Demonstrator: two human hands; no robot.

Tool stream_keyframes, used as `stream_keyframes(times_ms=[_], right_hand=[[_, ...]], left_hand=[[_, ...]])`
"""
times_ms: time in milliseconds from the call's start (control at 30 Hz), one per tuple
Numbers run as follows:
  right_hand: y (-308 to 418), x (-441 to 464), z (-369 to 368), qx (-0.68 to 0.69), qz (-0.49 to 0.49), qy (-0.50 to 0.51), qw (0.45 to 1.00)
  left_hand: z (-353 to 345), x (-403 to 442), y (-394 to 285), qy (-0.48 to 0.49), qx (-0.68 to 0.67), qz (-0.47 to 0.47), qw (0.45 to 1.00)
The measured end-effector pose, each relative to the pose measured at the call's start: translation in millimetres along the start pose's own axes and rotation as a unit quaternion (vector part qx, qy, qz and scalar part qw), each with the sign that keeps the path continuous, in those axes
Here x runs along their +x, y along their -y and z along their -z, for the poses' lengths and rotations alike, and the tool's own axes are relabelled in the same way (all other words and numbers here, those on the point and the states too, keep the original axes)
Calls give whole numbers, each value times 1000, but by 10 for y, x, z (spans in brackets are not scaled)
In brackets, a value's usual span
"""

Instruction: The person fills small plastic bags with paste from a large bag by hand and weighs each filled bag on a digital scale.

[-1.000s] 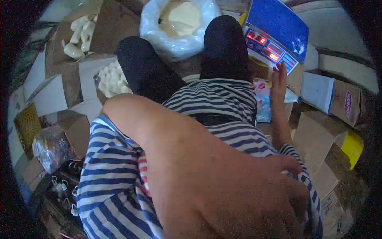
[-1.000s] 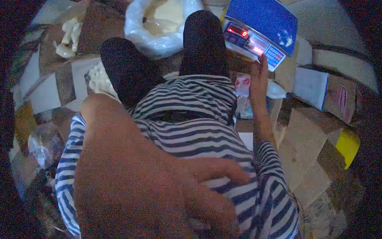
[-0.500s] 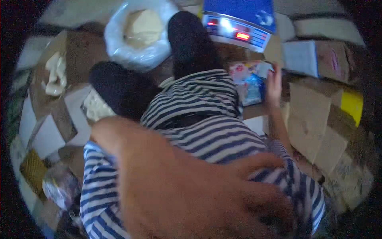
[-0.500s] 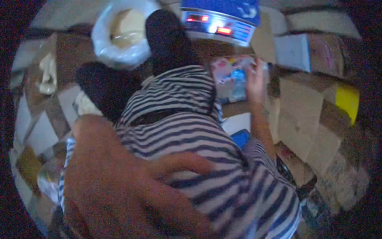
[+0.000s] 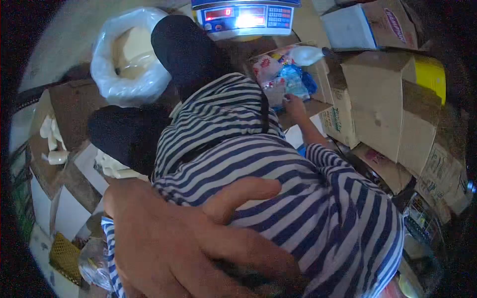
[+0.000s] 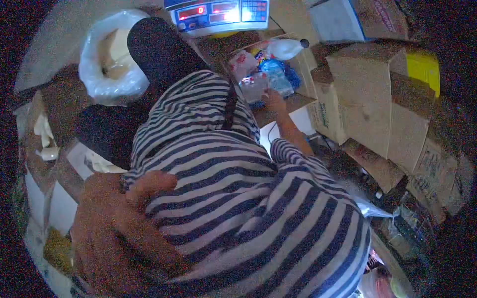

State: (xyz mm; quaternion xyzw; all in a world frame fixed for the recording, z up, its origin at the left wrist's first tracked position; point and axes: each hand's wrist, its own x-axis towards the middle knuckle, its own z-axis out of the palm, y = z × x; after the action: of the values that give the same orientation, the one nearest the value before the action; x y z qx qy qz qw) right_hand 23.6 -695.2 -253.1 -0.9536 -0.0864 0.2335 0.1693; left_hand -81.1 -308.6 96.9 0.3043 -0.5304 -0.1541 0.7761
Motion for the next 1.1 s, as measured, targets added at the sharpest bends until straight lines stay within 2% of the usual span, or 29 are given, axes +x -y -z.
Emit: stream_keyframes(times_ms=[100,167,200,233,300,367,400,600,633,700,733,767,800,833,900,967,1000,1033,1067,1100], right_hand=[[-270,86,-358,-81,44,42,995],[-228,160,-458,-114,33,54,991],[-142,232,-441,-119,-8,52,991],[-419,353,-664,42,24,74,996],[-324,701,-958,200,77,126,969],[410,1082,-978,290,-13,108,951],[451,1174,-1023,291,-28,115,949],[-488,1009,-1395,72,20,65,995],[-554,1005,-1509,40,20,57,997],[-791,1035,-1762,-31,20,19,999],[-938,1069,-1917,-55,24,-3,998],[-712,910,-1811,-154,32,-63,986],[-454,734,-1684,-250,28,-124,960],[-335,692,-1594,-264,17,-105,959],[-320,685,-1596,-262,-3,-63,963],[-405,801,-1706,-285,-16,-79,955],[-498,882,-1830,-297,-21,-105,949],[-588,948,-1909,-310,-27,-127,942],[-445,893,-1783,-259,-23,-102,960],[-140,727,-1451,-215,-25,-18,976]], left_hand=[[-28,30,29,-15,-15,-3,1000],[-40,66,75,-29,-22,-11,999],[-66,79,86,-36,-24,-17,999],[-79,100,94,-45,-30,-26,998],[-100,146,95,-62,-37,-42,996],[-121,197,95,-85,-42,-55,994],[-108,211,91,-90,-44,-58,993],[47,177,132,-88,-135,-45,986],[71,168,143,-68,-97,-33,992],[133,115,165,14,74,-35,997],[133,85,123,20,82,-20,996],[89,36,105,31,74,-29,996],[21,-20,81,-9,35,3,999],[-20,-60,59,-47,-1,39,998],[63,-63,16,-9,30,41,999],[49,-28,3,-124,59,-28,990],[35,-109,-63,-95,62,14,993],[37,-210,-142,-93,62,13,994],[24,-320,-229,-121,97,36,987],[0,-505,-281,-169,146,59,973]])
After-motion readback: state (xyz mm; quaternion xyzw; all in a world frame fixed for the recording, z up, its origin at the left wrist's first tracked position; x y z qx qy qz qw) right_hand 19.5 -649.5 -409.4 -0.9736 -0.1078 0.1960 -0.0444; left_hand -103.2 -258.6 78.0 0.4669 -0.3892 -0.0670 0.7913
